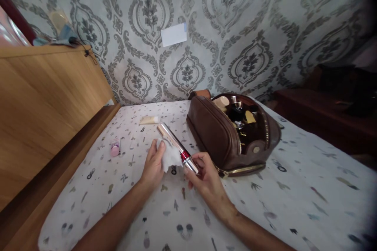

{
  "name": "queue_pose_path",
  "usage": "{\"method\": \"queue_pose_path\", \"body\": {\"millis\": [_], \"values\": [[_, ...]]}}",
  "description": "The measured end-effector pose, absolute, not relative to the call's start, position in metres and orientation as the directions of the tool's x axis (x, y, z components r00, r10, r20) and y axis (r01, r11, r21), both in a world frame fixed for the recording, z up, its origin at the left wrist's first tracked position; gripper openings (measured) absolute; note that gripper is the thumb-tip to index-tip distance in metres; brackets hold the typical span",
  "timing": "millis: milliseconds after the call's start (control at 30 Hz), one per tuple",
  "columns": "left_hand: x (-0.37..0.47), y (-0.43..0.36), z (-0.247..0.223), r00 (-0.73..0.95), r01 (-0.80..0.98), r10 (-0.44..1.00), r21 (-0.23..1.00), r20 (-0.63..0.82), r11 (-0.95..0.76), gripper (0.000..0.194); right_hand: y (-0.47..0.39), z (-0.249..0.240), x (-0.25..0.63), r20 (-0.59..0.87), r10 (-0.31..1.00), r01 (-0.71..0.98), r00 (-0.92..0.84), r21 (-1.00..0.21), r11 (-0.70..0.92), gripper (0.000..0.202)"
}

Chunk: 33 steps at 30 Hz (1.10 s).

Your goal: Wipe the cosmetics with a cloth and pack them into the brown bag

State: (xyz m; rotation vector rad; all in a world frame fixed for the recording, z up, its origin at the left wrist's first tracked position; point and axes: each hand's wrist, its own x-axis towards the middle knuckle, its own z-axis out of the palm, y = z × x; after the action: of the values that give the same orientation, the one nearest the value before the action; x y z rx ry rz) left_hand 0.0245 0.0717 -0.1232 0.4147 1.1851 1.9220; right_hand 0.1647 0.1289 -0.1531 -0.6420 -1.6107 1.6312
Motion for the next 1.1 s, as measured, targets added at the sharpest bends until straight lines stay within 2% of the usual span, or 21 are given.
{"method": "queue_pose_path", "body": {"millis": [133,200,333,433,500,600,667,733,867,967,1100], "values": [[0.028,0.074,-0.127,-0.626,-0.391,0.778,0.887,-0.059,-0.247,0.044,0.122,-0.161,0.167,0.222,0.782,-0.066,-0.582,-0.972,0.227,0.027],[0.027,0.075,-0.127,-0.647,-0.367,0.762,0.891,-0.039,-0.266,0.044,0.119,-0.163,0.167,0.229,0.768,-0.053,-0.598,-0.967,0.248,0.027],[0.017,0.075,-0.124,-0.690,-0.267,0.723,0.934,-0.013,-0.238,0.043,0.121,-0.157,0.167,0.157,0.769,-0.134,-0.619,-0.987,0.094,0.031],[0.005,0.071,-0.117,-0.664,0.051,0.736,0.990,0.130,-0.129,0.038,0.127,-0.148,0.166,0.096,0.781,-0.217,-0.617,-0.975,-0.051,0.041],[-0.002,0.069,-0.111,-0.628,0.289,0.731,0.952,0.268,-0.101,0.032,0.131,-0.143,0.167,0.086,0.801,-0.259,-0.593,-0.962,-0.088,0.046],[-0.011,0.067,-0.104,-0.603,0.411,0.722,0.908,0.339,-0.083,0.034,0.133,-0.139,0.168,0.095,0.812,-0.286,-0.576,-0.954,-0.091,0.046],[-0.017,0.066,-0.103,-0.614,0.384,0.731,0.922,0.297,-0.052,0.039,0.132,-0.138,0.168,0.110,0.808,-0.290,-0.579,-0.954,-0.077,0.045],[-0.021,0.067,-0.104,-0.635,0.285,0.743,0.958,0.211,-0.029,0.045,0.132,-0.138,0.169,0.120,0.806,-0.290,-0.580,-0.955,-0.067,0.044],[-0.022,0.069,-0.107,-0.632,-0.089,0.775,0.994,-0.006,-0.065,0.059,0.132,-0.139,0.169,0.131,0.805,-0.286,-0.578,-0.957,-0.050,0.043],[-0.016,0.072,-0.107,-0.660,-0.305,0.747,0.938,-0.085,-0.163,0.058,0.131,-0.139,0.170,0.156,0.798,-0.299,-0.582,-0.954,-0.031,0.041],[-0.010,0.075,-0.109,-0.664,-0.511,0.737,0.795,-0.126,-0.325,0.048,0.129,-0.142,0.169,0.165,0.784,-0.298,-0.599,-0.954,-0.028,0.040]]}}
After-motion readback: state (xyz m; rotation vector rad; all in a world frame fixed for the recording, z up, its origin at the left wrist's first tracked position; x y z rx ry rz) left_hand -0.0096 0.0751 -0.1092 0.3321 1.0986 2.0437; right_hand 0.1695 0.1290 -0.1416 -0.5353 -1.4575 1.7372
